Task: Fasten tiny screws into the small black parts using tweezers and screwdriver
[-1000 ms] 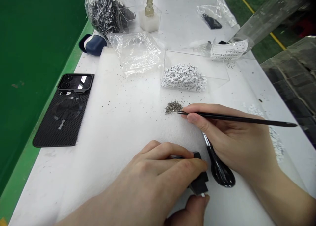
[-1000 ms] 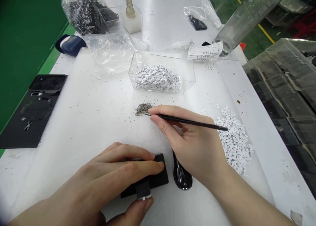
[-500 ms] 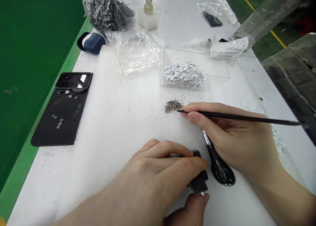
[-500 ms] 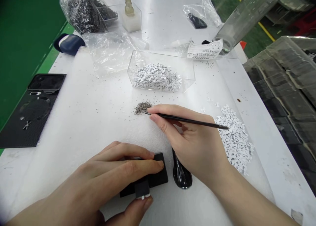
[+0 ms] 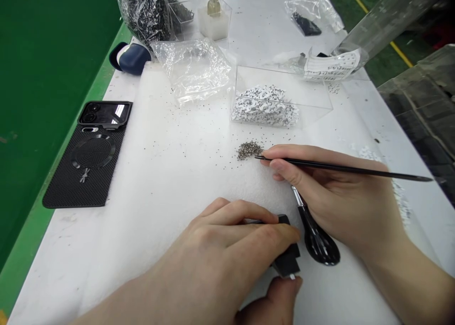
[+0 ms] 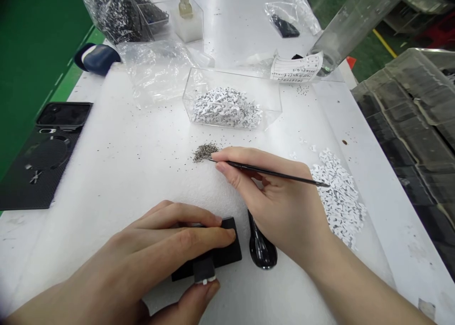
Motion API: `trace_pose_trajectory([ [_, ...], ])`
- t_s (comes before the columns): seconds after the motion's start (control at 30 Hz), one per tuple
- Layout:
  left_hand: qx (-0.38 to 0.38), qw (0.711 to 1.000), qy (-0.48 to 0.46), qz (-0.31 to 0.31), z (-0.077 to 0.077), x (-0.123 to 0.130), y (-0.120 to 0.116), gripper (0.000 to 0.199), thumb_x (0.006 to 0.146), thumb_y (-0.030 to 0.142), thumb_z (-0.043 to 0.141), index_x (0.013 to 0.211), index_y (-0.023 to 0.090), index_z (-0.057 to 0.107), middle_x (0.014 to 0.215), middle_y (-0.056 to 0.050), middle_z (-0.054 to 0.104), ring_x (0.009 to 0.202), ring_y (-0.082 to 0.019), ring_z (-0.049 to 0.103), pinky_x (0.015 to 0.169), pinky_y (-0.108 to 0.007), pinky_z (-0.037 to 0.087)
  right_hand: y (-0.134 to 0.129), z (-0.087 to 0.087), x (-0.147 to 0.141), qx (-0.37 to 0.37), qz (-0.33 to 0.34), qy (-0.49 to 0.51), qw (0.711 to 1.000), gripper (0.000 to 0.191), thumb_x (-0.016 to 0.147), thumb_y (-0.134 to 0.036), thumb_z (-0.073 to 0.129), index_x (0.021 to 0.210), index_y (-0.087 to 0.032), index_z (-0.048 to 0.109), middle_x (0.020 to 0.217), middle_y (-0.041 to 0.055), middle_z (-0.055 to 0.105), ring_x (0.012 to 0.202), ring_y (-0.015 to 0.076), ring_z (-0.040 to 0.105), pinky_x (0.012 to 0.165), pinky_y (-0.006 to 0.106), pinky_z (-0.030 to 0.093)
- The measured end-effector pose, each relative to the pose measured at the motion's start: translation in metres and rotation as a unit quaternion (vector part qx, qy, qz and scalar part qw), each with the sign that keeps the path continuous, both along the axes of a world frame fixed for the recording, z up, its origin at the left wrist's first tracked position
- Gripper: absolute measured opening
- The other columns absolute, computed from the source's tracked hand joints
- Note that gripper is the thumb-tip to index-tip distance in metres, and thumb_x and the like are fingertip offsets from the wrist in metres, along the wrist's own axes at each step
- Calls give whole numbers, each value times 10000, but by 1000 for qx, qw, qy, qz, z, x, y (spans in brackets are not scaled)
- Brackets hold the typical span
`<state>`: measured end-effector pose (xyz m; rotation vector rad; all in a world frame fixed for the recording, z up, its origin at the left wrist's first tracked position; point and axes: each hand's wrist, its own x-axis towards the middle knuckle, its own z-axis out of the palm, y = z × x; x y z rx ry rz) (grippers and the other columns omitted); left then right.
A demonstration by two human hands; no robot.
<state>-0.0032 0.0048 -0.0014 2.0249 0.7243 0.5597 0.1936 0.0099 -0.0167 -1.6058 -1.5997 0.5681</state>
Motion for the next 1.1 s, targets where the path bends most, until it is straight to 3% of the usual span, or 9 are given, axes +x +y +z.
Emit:
trace_pose_trajectory([
  [0.1, 0, 1000, 2, -2, 3, -1, -1, 377, 846, 136, 626, 1212, 153, 715, 1092, 6, 795, 1116, -134, 705, 1005, -198, 565, 0, 0, 0, -7, -2, 1, 1000, 168, 893, -280, 753, 1040, -351, 794, 933, -79, 809, 765, 109, 756, 803, 204, 654],
  [0.37, -12, 1000, 15, -5, 4, -1, 1, 371, 843, 141, 630, 1201, 164, 725, 1101, 11, 791, 1106, -140, 706, 1009, -205, 569, 0, 0, 2, -5, 7, -1, 1000, 170, 893, -276, 751, 1040, -351, 794, 1006, -81, 809, 768, 117, 749, 828, 233, 658],
  [0.73, -12, 1000, 25, 9, 7, 0, 1, 344, 848, 139, 653, 1182, 175, 728, 1086, 34, 792, 1108, -125, 695, 1028, -185, 546, 1, 0, 1, 4, 13, 9, 1000, 185, 885, -238, 757, 1022, -357, 796, 1007, -104, 810, 812, 83, 751, 813, 152, 633],
  [0.87, -9, 1000, 9, -22, 8, -2, 2, 331, 892, 121, 614, 1209, 156, 705, 1068, 29, 793, 1127, -102, 674, 1049, -160, 519, 0, 0, 1, 1, 9, 17, 1000, 176, 887, -261, 759, 1021, -368, 798, 968, -103, 813, 804, 86, 753, 807, 159, 633],
  [1.1, 13, 997, -68, 19, 9, -4, 0, 265, 890, 73, 641, 1139, 128, 713, 1061, -36, 783, 1037, -123, 696, 989, -199, 567, 0, 14, 4, 4, -17, 50, 999, 112, 898, -275, 753, 981, -330, 804, 940, -63, 818, 786, 107, 746, 752, 217, 624],
])
